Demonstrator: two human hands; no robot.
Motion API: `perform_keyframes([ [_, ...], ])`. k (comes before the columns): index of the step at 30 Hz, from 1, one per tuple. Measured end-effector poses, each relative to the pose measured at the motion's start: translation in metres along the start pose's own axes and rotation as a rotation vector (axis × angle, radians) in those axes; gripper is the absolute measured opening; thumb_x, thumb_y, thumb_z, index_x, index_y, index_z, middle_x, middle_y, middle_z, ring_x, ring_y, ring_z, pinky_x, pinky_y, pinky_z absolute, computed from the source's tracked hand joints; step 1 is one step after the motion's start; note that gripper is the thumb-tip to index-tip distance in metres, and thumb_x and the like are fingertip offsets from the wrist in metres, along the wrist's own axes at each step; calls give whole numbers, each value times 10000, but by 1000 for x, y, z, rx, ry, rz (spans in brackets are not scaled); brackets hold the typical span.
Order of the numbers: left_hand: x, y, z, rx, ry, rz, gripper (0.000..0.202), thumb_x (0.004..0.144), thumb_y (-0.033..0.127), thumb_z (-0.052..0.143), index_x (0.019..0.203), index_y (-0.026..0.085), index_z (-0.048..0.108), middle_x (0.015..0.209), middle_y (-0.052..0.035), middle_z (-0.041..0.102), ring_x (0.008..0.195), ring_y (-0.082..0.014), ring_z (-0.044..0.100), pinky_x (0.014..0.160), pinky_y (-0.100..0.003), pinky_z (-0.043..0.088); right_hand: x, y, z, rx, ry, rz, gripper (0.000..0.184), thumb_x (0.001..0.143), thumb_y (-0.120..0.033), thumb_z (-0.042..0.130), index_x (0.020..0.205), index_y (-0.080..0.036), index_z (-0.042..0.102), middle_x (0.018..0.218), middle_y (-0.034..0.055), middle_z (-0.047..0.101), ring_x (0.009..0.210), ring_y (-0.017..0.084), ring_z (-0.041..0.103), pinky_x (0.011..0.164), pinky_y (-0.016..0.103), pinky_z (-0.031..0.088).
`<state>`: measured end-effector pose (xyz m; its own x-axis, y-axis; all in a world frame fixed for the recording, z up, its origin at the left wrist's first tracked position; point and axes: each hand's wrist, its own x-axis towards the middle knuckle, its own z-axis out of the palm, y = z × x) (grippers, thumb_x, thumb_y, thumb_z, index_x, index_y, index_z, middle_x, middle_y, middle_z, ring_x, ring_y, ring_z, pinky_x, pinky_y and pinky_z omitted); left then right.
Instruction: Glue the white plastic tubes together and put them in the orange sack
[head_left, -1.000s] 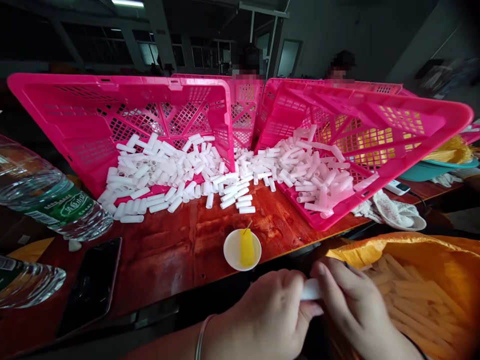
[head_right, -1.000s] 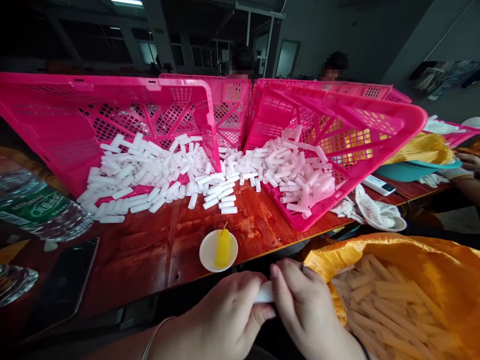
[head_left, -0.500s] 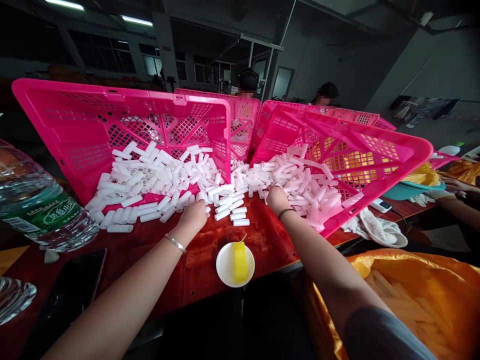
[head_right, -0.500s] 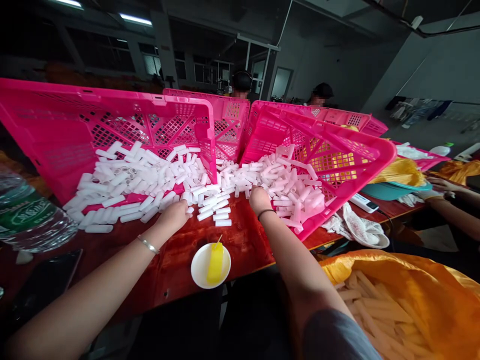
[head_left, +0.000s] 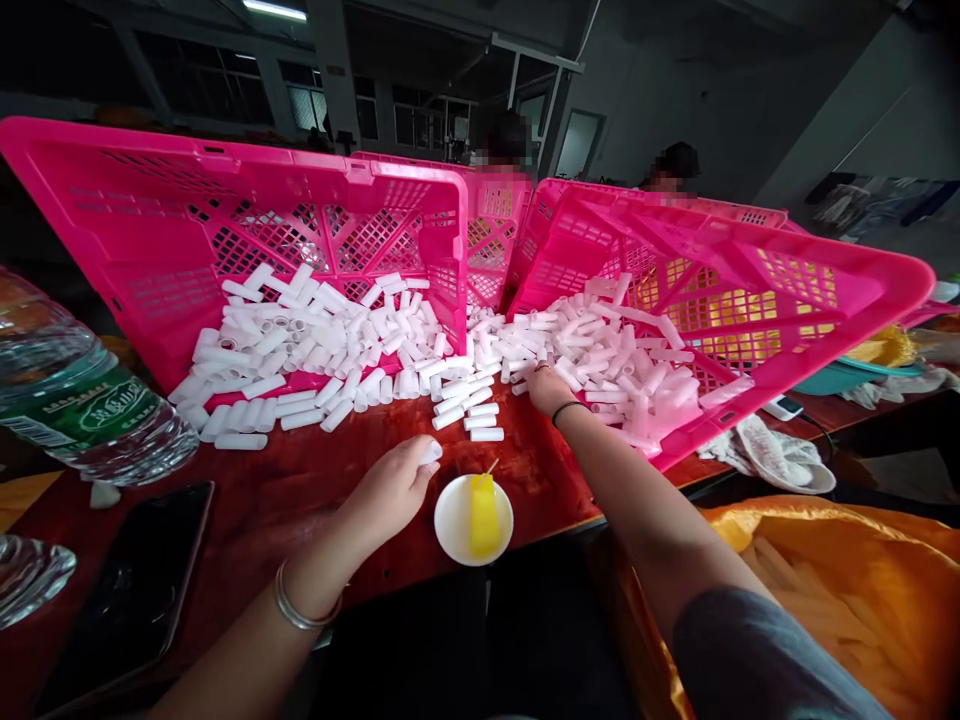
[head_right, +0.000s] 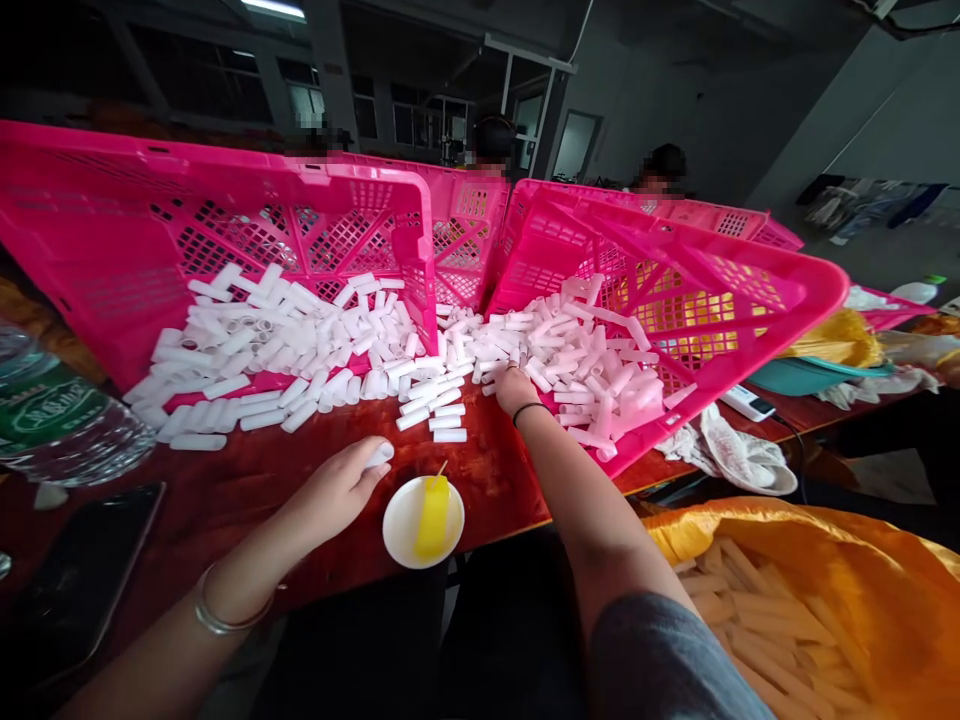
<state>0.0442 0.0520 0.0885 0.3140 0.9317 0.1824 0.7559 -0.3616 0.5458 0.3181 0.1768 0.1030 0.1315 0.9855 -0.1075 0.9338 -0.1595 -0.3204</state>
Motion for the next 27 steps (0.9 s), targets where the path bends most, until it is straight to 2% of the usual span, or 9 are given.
perform_keyframes([
  [4,-24,-4,-1,-91,140,-26,234,909,334,412,1070,212,530,1060,-84,689,997,-245,663,885,-372,536,-36,10,-14,20,35,-195,284,953,-133,432,1200,-57,552,1250,197,552,1116,209,550,954,296,383],
  [8,-56,-13,6,-168,99,-59,244,900,430,507,1053,239,507,1025,-57,676,950,-226,675,850,-353,555,-107,33,-10,223,-21,-527,333,982,-211,419,1296,-130,493,1136,128,644,997,191,620,894,319,484],
  [10,-64,-9,16,-208,59,-5,538,760,507,696,1169,238,472,1208,-107,624,1057,-266,648,881,-386,555,-139,40,3,382,-71,-715,341,997,-244,394,1312,-186,512,1164,112,647,1032,202,625,917,361,505],
  [12,-64,0,27,-211,28,74,878,554,538,843,1259,233,419,1375,-166,512,1175,-327,583,936,-448,533,-159,42,21,461,-69,-775,365,1002,-253,381,1342,-210,507,1214,119,635,1099,221,612,960,408,501],
  [14,-61,8,36,-177,10,109,991,453,496,899,1273,233,409,1412,-182,476,1219,-360,546,973,-501,504,-166,39,39,483,1,-743,375,993,-254,404,1351,-205,507,1223,135,634,1118,236,611,969,433,505],
  [17,-55,13,45,-144,47,93,884,481,362,908,1222,241,440,1319,-139,569,1185,-343,571,980,-513,493,-163,33,59,489,107,-727,339,967,-252,471,1290,-206,565,1167,142,656,1072,251,636,930,441,539],
  [20,-54,12,48,-145,80,99,778,503,310,895,1147,241,465,1254,-114,613,1152,-329,590,969,-501,498,-160,30,63,461,142,-828,321,954,-211,492,1263,-224,579,1143,133,649,1054,240,641,907,420,556],
  [24,-56,9,50,-127,91,118,757,496,333,904,1102,236,460,1275,-131,602,1163,-340,581,957,-502,500,-162,30,54,409,103,-951,286,945,-142,471,1178,-228,611,1129,129,627,1063,236,618,900,422,542],
  [27,-56,9,50,-106,106,130,793,505,350,901,1144,234,446,1285,-141,596,1166,-348,576,959,-516,492,-163,26,49,563,-43,-828,196,942,-218,511,1122,-213,590,1049,102,630,968,213,639,823,383,564],
])
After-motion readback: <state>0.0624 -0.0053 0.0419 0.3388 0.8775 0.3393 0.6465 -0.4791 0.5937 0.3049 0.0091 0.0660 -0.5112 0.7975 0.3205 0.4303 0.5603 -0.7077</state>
